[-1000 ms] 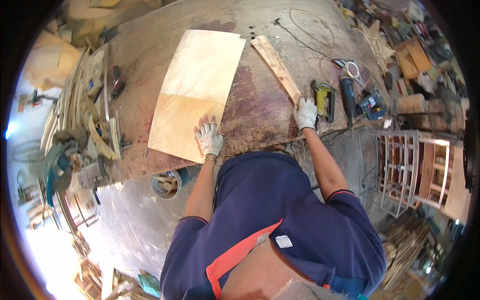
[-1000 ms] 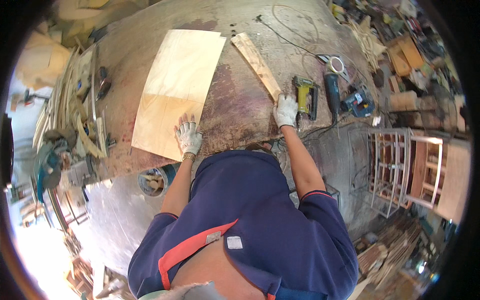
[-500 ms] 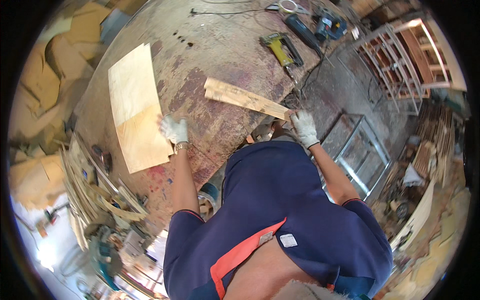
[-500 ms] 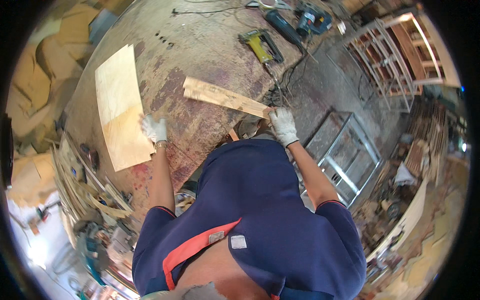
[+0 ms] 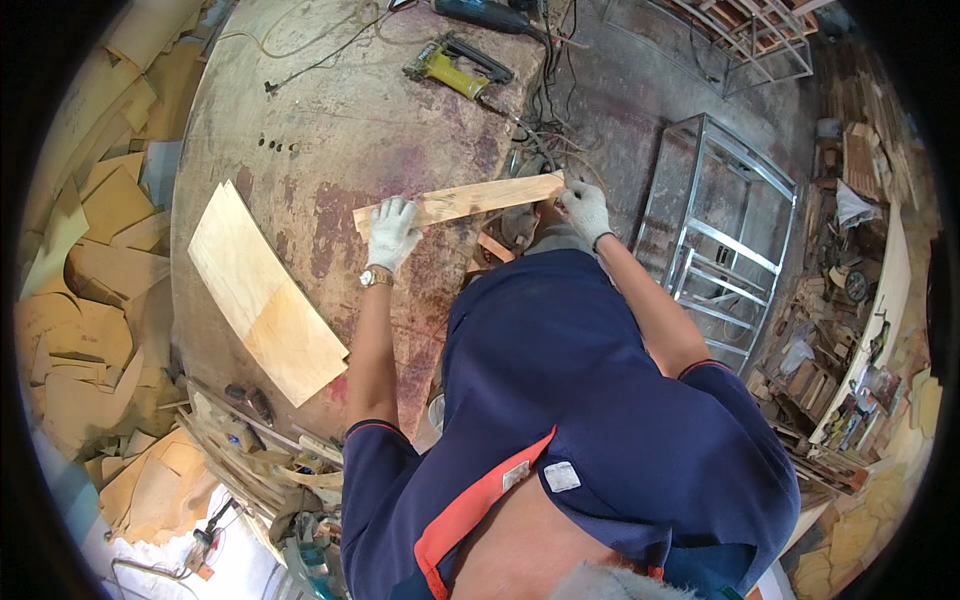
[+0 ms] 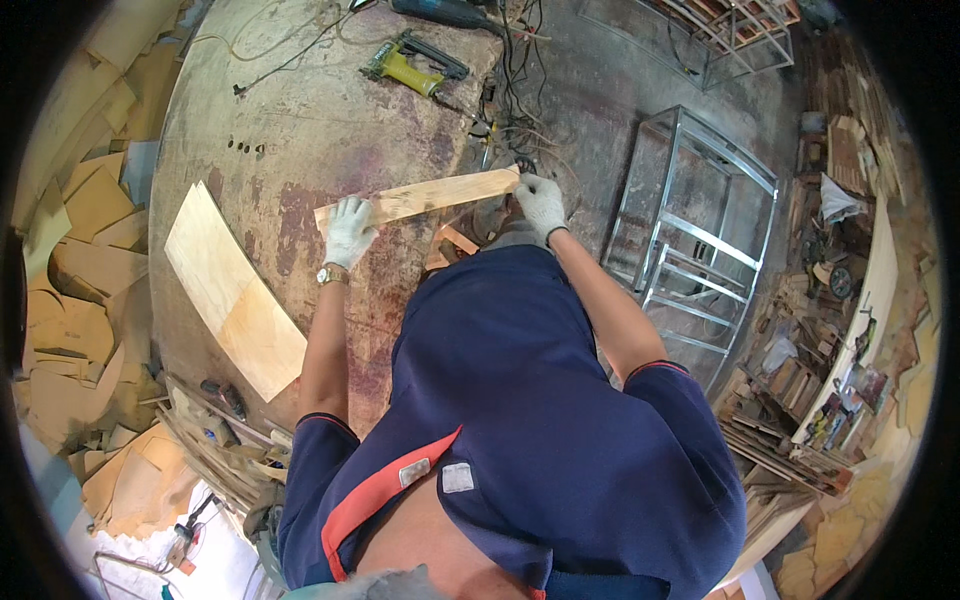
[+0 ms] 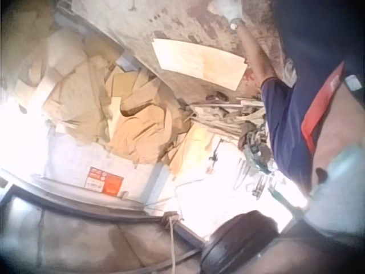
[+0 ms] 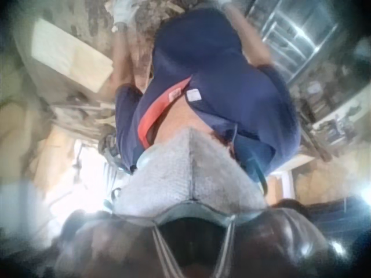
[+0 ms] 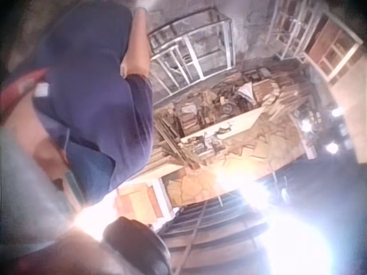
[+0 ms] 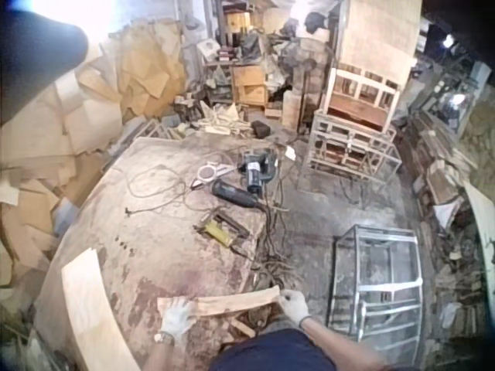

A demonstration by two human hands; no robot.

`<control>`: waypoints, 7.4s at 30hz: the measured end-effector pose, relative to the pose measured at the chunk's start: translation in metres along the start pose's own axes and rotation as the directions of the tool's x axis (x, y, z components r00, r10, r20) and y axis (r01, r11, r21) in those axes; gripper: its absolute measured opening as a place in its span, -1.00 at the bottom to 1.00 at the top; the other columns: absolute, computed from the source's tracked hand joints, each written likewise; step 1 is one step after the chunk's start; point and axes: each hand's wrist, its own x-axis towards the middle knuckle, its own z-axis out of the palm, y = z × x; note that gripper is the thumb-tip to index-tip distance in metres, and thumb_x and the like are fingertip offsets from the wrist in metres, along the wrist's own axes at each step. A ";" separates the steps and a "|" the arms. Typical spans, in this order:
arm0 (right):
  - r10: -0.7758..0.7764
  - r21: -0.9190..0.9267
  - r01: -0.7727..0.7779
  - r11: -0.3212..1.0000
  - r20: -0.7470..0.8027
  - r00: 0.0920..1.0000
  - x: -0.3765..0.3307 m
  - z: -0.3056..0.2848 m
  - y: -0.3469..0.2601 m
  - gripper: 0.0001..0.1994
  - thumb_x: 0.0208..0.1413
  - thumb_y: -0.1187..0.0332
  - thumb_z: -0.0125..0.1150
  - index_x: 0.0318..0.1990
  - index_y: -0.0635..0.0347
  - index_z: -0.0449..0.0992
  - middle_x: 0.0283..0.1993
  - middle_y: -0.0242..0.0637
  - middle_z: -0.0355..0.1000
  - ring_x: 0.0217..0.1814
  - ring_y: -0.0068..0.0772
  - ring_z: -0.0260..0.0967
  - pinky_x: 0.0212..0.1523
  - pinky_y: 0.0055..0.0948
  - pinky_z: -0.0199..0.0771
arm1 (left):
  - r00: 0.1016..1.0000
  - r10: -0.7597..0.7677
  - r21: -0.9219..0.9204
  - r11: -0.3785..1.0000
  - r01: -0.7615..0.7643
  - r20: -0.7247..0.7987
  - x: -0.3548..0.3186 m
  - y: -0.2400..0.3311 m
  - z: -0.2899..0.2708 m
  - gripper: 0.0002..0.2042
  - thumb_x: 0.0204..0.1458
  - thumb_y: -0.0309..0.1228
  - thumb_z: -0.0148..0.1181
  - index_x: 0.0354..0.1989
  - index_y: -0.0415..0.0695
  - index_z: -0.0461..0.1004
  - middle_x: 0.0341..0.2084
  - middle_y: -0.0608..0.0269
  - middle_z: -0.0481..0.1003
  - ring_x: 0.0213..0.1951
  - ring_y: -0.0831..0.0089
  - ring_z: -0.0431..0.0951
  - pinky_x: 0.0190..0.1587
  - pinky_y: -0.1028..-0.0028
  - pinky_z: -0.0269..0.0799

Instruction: The person marks a wooden board with a pen and ruler, then uses a jigsaw to cut along the marked lines. They then use a nail gun to attach a smaller wooden strip to the cut board, completing a simple assembly.

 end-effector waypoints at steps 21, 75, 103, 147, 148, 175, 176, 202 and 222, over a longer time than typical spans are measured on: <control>-0.089 -0.142 0.091 0.986 0.019 0.996 -0.026 0.063 -0.041 -0.73 0.11 0.30 0.21 -0.13 0.27 0.66 -0.21 0.06 0.60 -0.07 0.17 0.55 -0.01 -0.06 0.53 | 0.991 -0.003 -0.052 0.999 0.010 0.133 0.063 0.101 0.007 -0.34 -0.07 -0.28 0.43 0.28 -0.06 0.42 0.01 0.12 0.49 0.12 0.08 0.44 0.15 0.11 0.31; -0.557 -0.200 0.889 0.411 0.717 0.419 0.059 0.027 -0.067 -0.65 -0.14 0.36 0.46 -0.15 0.15 0.54 -0.02 -0.19 0.47 0.12 -0.02 0.43 0.03 -0.10 0.54 | 0.860 -0.339 -0.146 0.941 0.306 -0.382 0.023 0.067 0.020 -0.56 -0.20 -0.41 0.43 -0.04 -0.09 0.54 -0.08 0.10 0.55 -0.02 0.04 0.53 0.11 0.13 0.46; -0.569 -0.254 0.915 0.313 0.721 0.395 0.061 0.033 -0.054 -0.51 -0.11 0.42 0.45 0.08 0.14 0.58 0.18 -0.16 0.50 0.23 0.00 0.43 0.11 -0.11 0.57 | -0.019 -0.996 -0.816 0.065 0.574 -0.092 -0.102 -0.074 0.030 -0.75 0.05 -0.31 0.43 -0.16 -0.19 0.74 0.01 -0.08 0.65 0.21 0.28 0.55 0.17 0.41 0.42; -0.033 0.031 0.020 0.999 0.486 0.874 0.039 0.037 -0.030 -0.79 0.19 0.35 0.39 -0.16 0.35 0.63 -0.35 -0.30 0.61 -0.35 -0.68 0.36 -0.27 -0.50 0.46 | 0.566 -0.816 0.057 0.564 0.824 -0.119 0.110 0.094 0.065 -0.24 0.20 0.10 0.07 0.54 0.04 0.12 0.55 -0.14 -0.02 0.55 -0.16 -0.07 0.50 -0.22 -0.22; -0.013 0.001 0.014 1.000 0.486 0.874 0.037 0.037 -0.030 -0.79 0.20 0.35 0.38 -0.16 0.33 0.63 -0.36 -0.22 0.61 -0.37 -0.61 0.41 -0.27 -0.48 0.48 | 0.562 -0.820 0.072 0.557 0.827 -0.109 0.109 0.095 0.065 -0.23 0.20 0.09 0.08 0.54 0.04 0.12 0.55 -0.14 -0.02 0.55 -0.16 -0.07 0.50 -0.22 -0.21; -0.311 -0.296 0.429 0.854 0.371 0.875 0.186 -0.027 -0.153 -0.72 0.14 0.11 0.43 -0.22 0.15 0.70 -0.37 -0.13 0.60 -0.36 -0.26 0.58 -0.28 -0.28 0.56 | 0.569 -0.816 0.061 0.566 0.822 -0.099 0.108 0.096 0.064 -0.23 0.20 0.06 0.08 0.57 0.09 0.07 0.58 -0.06 -0.07 0.56 -0.15 -0.11 0.45 -0.35 -0.22; -0.296 -0.319 0.358 0.877 0.229 0.927 0.213 -0.032 -0.157 -0.73 0.20 0.17 0.40 -0.20 0.23 0.70 -0.35 -0.15 0.62 -0.33 -0.38 0.57 -0.28 -0.32 0.55 | 0.561 -0.824 0.069 0.557 0.827 -0.073 0.108 0.095 0.064 -0.22 0.20 0.06 0.08 0.57 0.09 0.07 0.58 -0.06 -0.06 0.56 -0.16 -0.10 0.45 -0.35 -0.21; -0.181 0.678 -0.519 0.521 0.682 0.709 0.605 -0.125 -0.188 -0.57 0.30 0.25 0.01 0.10 0.52 0.30 0.00 0.12 0.38 -0.06 -0.02 0.37 0.09 -0.03 0.41 | 0.557 -0.818 -0.021 0.565 0.825 -0.139 0.106 0.098 0.065 -0.25 0.18 0.04 0.13 0.56 0.20 0.11 0.57 0.01 -0.01 0.55 -0.14 -0.02 0.44 -0.36 -0.14; -0.147 0.084 0.131 0.988 0.231 0.962 0.004 -0.122 -0.252 -0.51 -0.12 0.44 0.50 0.05 0.33 0.56 -0.16 -0.24 0.57 -0.30 -0.41 0.54 -0.19 -0.41 0.58 | 0.586 -0.803 -0.082 0.595 0.800 -0.107 0.103 0.098 0.058 -0.13 0.02 -0.14 0.16 0.59 0.18 0.00 0.55 -0.07 0.01 0.55 -0.21 -0.09 0.44 -0.38 -0.19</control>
